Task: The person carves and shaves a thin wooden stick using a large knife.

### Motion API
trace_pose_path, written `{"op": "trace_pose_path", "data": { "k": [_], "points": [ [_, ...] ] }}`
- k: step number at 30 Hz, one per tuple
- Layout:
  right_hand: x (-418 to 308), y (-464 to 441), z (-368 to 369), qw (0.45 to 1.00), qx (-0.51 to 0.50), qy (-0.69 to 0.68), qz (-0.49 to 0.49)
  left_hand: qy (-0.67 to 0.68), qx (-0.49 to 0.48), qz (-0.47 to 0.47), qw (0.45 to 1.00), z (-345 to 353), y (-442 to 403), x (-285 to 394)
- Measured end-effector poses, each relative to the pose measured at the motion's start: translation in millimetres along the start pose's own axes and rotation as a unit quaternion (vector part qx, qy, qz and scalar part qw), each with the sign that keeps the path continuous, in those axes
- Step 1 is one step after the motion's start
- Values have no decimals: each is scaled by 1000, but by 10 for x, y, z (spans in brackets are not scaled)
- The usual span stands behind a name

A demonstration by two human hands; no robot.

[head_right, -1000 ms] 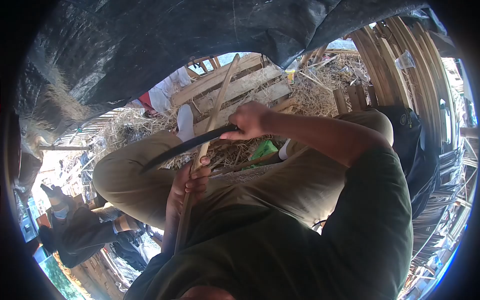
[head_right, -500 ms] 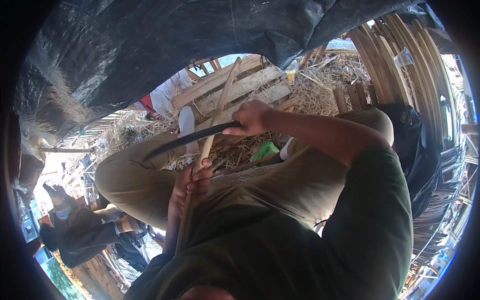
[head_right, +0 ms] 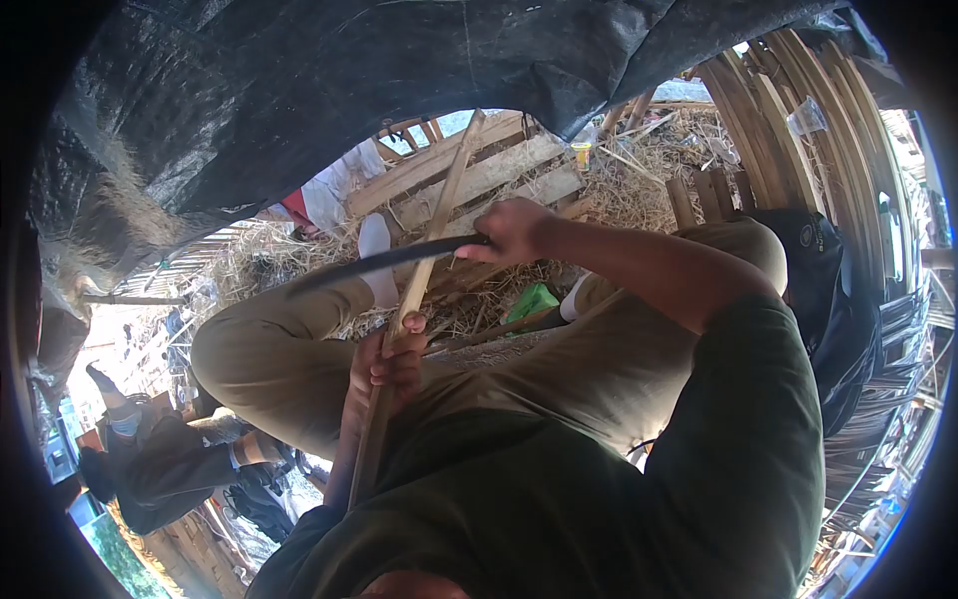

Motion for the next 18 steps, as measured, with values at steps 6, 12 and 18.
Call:
{"op": "trace_pose_path", "data": {
  "k": [6,12,18],
  "points": [
    [1367,15,-28,934,-80,-3,349,-18,22,-11,1000,-30,70,-143],
    [1076,153,164,948,-146,-19,282,5,15,-26,1000,-83,18,-113],
    [640,-47,162,985,-127,38,113,15,11,-7,1000,-99,61,-75]
  ]
}}
Point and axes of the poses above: each hand's wrist, its own y-axis away from the middle knuckle, its own z-axis out of the palm, x = y × z, the point moved 8 cm from there along -y, towards the middle knuckle, and after that the axes turned 5 degrees about y, right-handed, at the moved point
